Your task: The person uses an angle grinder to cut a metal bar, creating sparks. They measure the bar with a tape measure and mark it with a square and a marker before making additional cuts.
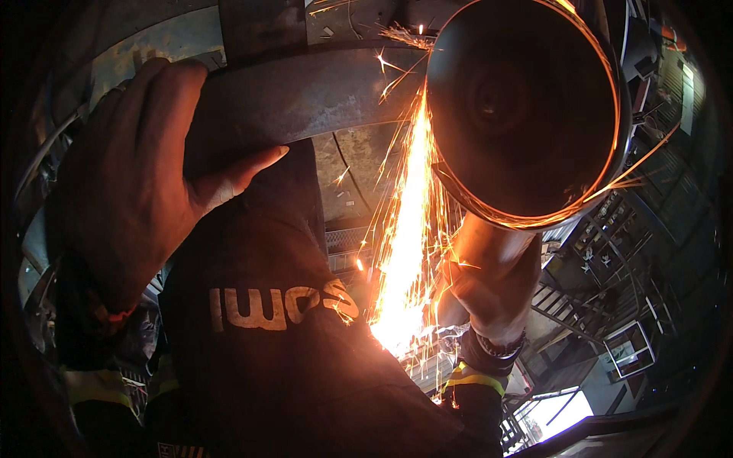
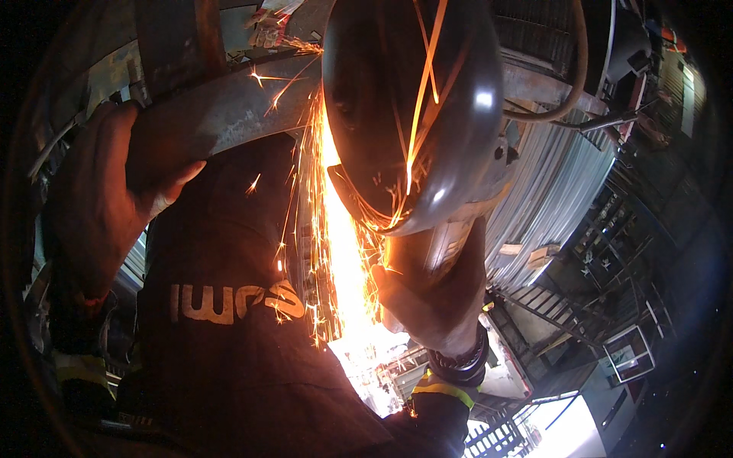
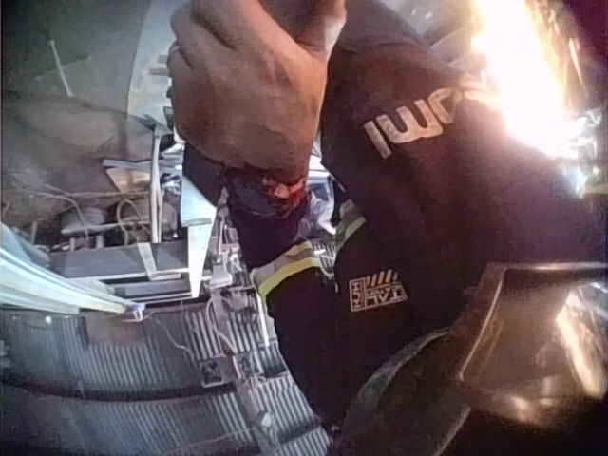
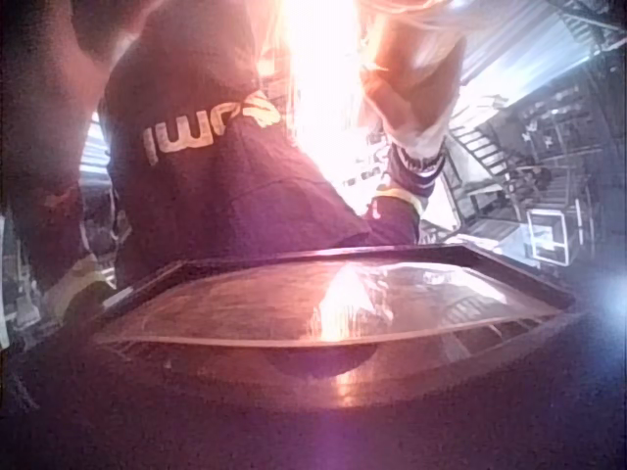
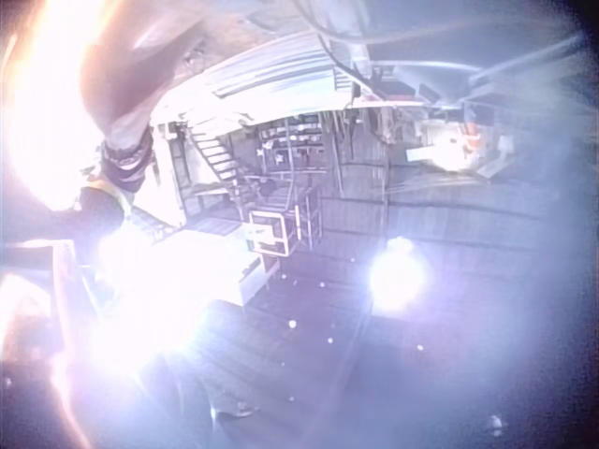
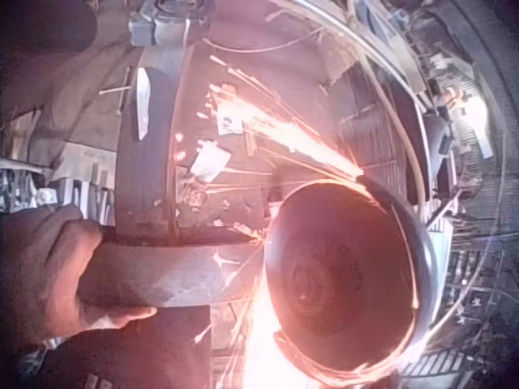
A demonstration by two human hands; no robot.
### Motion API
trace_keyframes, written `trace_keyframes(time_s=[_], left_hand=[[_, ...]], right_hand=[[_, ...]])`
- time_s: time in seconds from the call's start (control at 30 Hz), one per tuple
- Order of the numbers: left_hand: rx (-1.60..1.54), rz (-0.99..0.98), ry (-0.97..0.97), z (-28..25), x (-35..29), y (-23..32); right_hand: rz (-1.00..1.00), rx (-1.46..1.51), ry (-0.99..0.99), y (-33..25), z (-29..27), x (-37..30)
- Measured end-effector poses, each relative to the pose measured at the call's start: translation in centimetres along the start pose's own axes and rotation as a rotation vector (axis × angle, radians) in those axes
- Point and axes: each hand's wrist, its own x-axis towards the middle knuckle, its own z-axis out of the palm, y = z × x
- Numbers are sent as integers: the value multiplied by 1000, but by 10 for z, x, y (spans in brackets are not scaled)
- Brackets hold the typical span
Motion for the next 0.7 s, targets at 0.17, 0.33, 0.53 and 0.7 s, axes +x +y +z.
trace_keyframes(time_s=[0.17,0.33,0.53,0.7], left_hand=[[-18,-11,-22,4,6,5],[-11,-11,-22,2,6,8],[-9,-6,-53,0,6,8],[-34,35,-6,5,3,1]], right_hand=[[-11,141,-5,22,-3,-10],[82,200,-49,25,-8,-23],[-3,209,-29,32,-4,-23],[-70,-55,-11,23,-4,-11]])
